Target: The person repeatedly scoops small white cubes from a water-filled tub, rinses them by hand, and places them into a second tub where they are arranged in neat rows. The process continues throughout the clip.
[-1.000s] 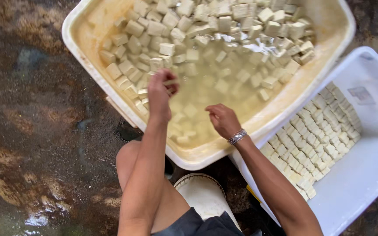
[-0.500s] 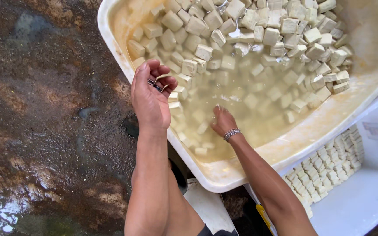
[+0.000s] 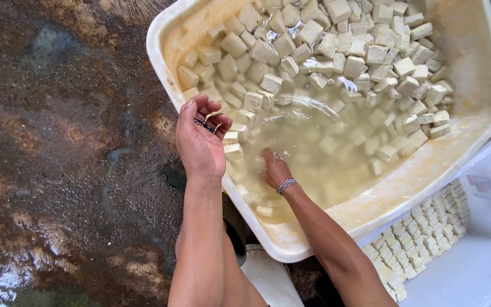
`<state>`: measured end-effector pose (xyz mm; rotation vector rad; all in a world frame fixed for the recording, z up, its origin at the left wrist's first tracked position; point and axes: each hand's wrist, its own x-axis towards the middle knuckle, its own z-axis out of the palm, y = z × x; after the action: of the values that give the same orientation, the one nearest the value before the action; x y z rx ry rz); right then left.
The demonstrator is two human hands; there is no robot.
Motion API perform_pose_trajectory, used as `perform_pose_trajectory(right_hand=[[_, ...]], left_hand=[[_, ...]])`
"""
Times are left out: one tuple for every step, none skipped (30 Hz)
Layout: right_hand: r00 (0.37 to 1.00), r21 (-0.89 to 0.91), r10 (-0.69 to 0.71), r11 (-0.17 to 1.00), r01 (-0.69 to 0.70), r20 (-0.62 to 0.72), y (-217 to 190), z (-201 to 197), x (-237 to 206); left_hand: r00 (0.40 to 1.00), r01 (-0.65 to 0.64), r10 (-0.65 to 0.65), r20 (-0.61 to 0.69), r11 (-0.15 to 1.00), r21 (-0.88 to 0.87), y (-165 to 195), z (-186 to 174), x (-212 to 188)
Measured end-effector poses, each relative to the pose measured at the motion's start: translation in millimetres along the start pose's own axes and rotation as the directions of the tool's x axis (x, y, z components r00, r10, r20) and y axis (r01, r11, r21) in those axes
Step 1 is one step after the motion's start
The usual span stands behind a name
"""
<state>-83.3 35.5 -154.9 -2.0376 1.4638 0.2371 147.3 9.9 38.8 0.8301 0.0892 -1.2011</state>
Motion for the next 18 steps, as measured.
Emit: perform_pose_trajectory(right_hand=[[1.0, 0.026, -0.019, 0.999, 0.019, -0.006, 3.1, -6.1, -0.6], [1.0, 0.205, 0.001, 0.979, 0.001, -0.012, 5.8, -14.3, -1.9], [1.0, 0.379, 0.023, 0.925, -0.015, -0.015, 8.9, -23.5, -3.4], [0.999, 0.542, 0.049, 0.84, -0.034, -0.013, 11.7, -32.8, -4.0], [0.999, 0.658, 0.023, 0.753, -0.001, -0.026, 15.4, -42.9, -2.1], [0.999, 0.759, 0.0, 0.651, 0.032, -0.043, 21.2, -55.6, 2.7], [0.998, 0.843, -0.021, 0.533, 0.068, -0.067, 26.5, -67.8, 10.6], [0.992, 0.855, -0.03, 0.504, 0.123, -0.125, 31.6, -80.3, 21.3], [0.982, 0.863, -0.037, 0.473, 0.178, -0.183, 37.4, -94.7, 35.0], [0.964, 0.806, -0.036, 0.542, 0.24, -0.263, 43.2, -110.1, 50.7], [0.94, 0.738, -0.042, 0.607, 0.293, -0.338, 48.4, -125.4, 67.0], [0.915, 0.652, -0.027, 0.693, 0.307, -0.402, 52.3, -141.4, 84.4], [0.887, 0.558, -0.022, 0.77, 0.31, -0.462, 52.8, -153.6, 101.8], [0.886, 0.5, -0.031, 0.816, 0.289, -0.462, 50.4, -161.1, 117.7], [0.885, 0.439, -0.038, 0.858, 0.267, -0.465, 49.0, -168.5, 132.0], [0.882, 0.376, -0.044, 0.894, 0.244, -0.469, 46.5, -171.8, 143.4], [0.91, 0.349, -0.068, 0.909, 0.226, -0.41, 43.2, -171.6, 152.2], [0.933, 0.319, -0.093, 0.924, 0.21, -0.347, 37.9, -171.2, 161.0]], left_hand=[[1.0, 0.004, -0.004, -0.001, 1.0, -0.003, -1.0, 0.9, -0.6], [1.0, 0.004, -0.005, -0.008, 1.0, -0.007, -1.4, 1.3, -1.1], [1.0, 0.002, -0.002, -0.014, 1.0, -0.012, -1.9, 1.5, -1.2], [1.0, 0.003, -0.003, -0.019, 1.0, -0.015, -2.4, 1.6, -1.4], [1.0, 0.004, -0.004, -0.027, 1.0, -0.017, -2.4, 1.3, -1.3], [0.999, -0.004, 0.002, -0.038, 0.999, -0.038, -2.7, 1.2, -1.0], [0.999, -0.013, 0.01, -0.046, 0.998, -0.059, -2.4, 0.8, -1.0], [0.998, -0.023, 0.019, -0.053, 0.997, -0.08, -2.4, 0.9, -0.4], [0.998, -0.026, 0.021, -0.059, 0.996, -0.09, -2.2, 1.0, -0.1], [0.998, -0.026, 0.02, -0.064, 0.995, -0.099, -2.0, 1.1, -0.1], [0.997, -0.026, 0.019, -0.07, 0.994, -0.108, -2.1, 1.4, -0.2], [0.998, -0.028, 0.022, -0.063, 0.995, -0.098, -1.4, 1.4, 0.0], [0.998, -0.032, 0.027, -0.061, 0.996, -0.088, -1.1, 1.7, 0.4], [0.998, -0.037, 0.032, -0.061, 0.996, -0.077, -0.7, 1.7, 1.0], [0.997, -0.037, 0.031, -0.071, 0.996, -0.079, -0.3, 1.5, 1.8], [0.996, -0.036, 0.03, -0.079, 0.996, -0.08, -0.3, 1.9, 3.5], [0.996, -0.037, 0.03, -0.087, 0.996, -0.082, -0.3, 1.9, 5.6], [0.996, -0.037, 0.03, -0.085, 0.996, -0.084, -0.7, 2.3, 7.4]])
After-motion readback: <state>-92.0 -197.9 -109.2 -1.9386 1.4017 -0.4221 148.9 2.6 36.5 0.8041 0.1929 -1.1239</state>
